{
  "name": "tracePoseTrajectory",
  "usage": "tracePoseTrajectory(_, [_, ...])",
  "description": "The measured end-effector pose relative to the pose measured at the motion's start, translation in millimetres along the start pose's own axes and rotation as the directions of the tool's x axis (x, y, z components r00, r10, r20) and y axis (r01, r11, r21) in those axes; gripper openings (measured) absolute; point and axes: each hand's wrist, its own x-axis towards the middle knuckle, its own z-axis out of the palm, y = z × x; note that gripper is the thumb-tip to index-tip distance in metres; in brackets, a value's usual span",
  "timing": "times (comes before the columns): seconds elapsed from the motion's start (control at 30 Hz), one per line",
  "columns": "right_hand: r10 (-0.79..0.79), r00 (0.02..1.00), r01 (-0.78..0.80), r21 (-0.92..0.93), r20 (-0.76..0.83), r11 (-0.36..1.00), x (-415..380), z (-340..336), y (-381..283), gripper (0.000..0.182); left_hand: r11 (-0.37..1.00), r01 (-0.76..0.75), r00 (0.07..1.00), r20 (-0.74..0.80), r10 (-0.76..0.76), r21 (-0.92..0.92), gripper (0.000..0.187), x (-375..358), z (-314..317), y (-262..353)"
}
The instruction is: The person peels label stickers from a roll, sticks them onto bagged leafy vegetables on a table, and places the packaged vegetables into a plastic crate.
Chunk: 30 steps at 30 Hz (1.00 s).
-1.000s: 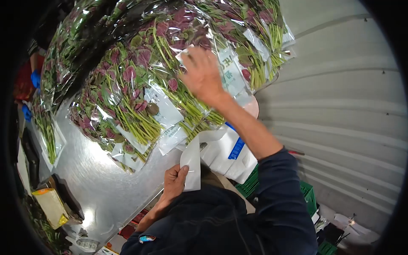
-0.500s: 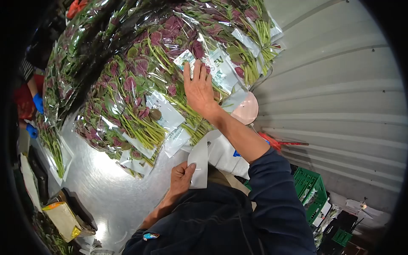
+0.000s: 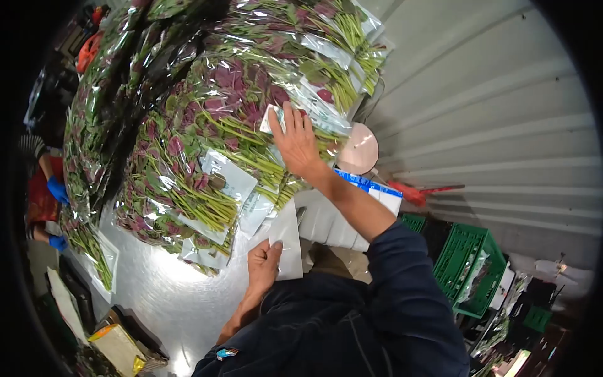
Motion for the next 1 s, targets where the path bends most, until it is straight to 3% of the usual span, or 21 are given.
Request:
tracePoseTrajectory(0.07, [0.01, 0.993, -0.028, 0.152, 0.115, 0.988, 9, -12, 9, 0.067, 1.0, 0.023, 1.0, 0.013, -0.023, 0.004, 0.022, 0, 4, 8])
tracePoseTrajectory(0.1, [0.024, 0.995, -0.04, 0.157, 0.101, 0.987, 13, -21, 16, 0.067, 1.0, 0.031, 0.999, 0.018, -0.031, 0.002, 0.021, -2, 7, 10])
tracePoseTrajectory(0.2, [-0.006, 0.944, -0.129, 0.387, 0.331, 0.913, 23, -61, 45, 0.062, 0.999, -0.004, 0.999, 0.053, 0.001, 0.053, 0.02, -3, 20, 8])
tracePoseTrajectory(0.23, [0.01, 0.949, -0.137, 0.385, 0.314, 0.913, 22, -84, 55, 0.062, 0.998, -0.017, 0.997, 0.073, 0.012, 0.068, 0.02, -3, 26, 7])
tracePoseTrajectory(0.37, [0.06, 0.869, -0.33, 0.487, 0.49, 0.809, -28, -161, 93, 0.067, 0.989, -0.103, 0.994, 0.04, 0.1, 0.101, 0.022, -10, 57, -1])
tracePoseTrajectory(0.43, [0.065, 0.901, -0.394, 0.748, 0.429, 0.533, -90, -175, 119, 0.065, 0.969, -0.103, 0.995, 0.039, 0.096, 0.225, 0.021, -18, 69, -3])
tracePoseTrajectory(0.47, [0.121, 0.913, -0.406, 0.832, 0.39, 0.379, -132, -186, 134, 0.064, 0.934, -0.106, 0.977, -0.139, 0.162, 0.34, 0.019, -24, 79, -16])
tracePoseTrajectory(0.5, [0.126, 0.871, -0.491, 0.844, 0.474, 0.215, -172, -189, 144, 0.063, 0.886, -0.104, 0.927, -0.278, 0.25, 0.451, 0.017, -30, 88, -30])
tracePoseTrajectory(0.53, [0.135, 0.835, -0.543, 0.839, 0.534, 0.04, -211, -192, 150, 0.062, 0.921, -0.135, 0.959, -0.186, 0.215, 0.366, 0.019, -31, 94, -34])
tracePoseTrajectory(0.57, [0.254, 0.814, -0.531, 0.846, 0.522, -0.037, -251, -197, 151, 0.061, 0.95, -0.135, 0.98, -0.104, 0.17, 0.282, 0.02, -30, 103, -32])
tracePoseTrajectory(0.6, [0.358, 0.792, -0.491, 0.864, 0.496, -0.111, -290, -207, 150, 0.059, 0.959, -0.161, 0.986, 0.086, 0.145, 0.232, 0.021, -28, 113, -29])
tracePoseTrajectory(0.63, [0.452, 0.748, -0.488, 0.864, 0.486, -0.122, -331, -222, 151, 0.059, 0.968, -0.173, 0.96, 0.249, 0.124, 0.184, 0.022, -27, 126, -26])
tracePoseTrajectory(0.73, [0.654, 0.497, -0.5, 0.804, 0.57, -0.322, -425, -264, 144, 0.058, 0.951, -0.147, 0.928, 0.371, 0.037, 0.272, 0.023, -34, 179, -32])
tracePoseTrajectory(0.8, [0.855, 0.327, -0.449, 0.862, 0.403, -0.235, -470, -313, 140, 0.059, 0.939, -0.144, 0.904, 0.427, -0.003, 0.313, 0.023, -33, 214, -25])
tracePoseTrajectory(0.87, [0.899, 0.005, -0.202, 0.881, 0.437, -0.427, -496, -371, 125, 0.062, 0.9, -0.177, 0.866, 0.498, -0.05, 0.399, 0.023, -38, 245, -24])
tracePoseTrajectory(0.93, [0.964, -0.136, -0.121, 0.962, 0.228, -0.245, -552, -377, 124, 0.063, 0.877, -0.209, 0.83, 0.553, -0.075, 0.433, 0.024, -42, 273, -30])
tracePoseTrajectory(0.97, [0.966, -0.153, -0.115, 0.967, 0.209, -0.228, -580, -379, 125, 0.063, 0.88, -0.204, 0.812, 0.576, -0.093, 0.43, 0.024, -43, 283, -32])
tracePoseTrajectory(1.0, [0.958, -0.257, -0.084, 0.984, 0.129, -0.155, -607, -381, 127, 0.062, 0.882, -0.199, 0.796, 0.596, -0.11, 0.427, 0.024, -43, 292, -35])
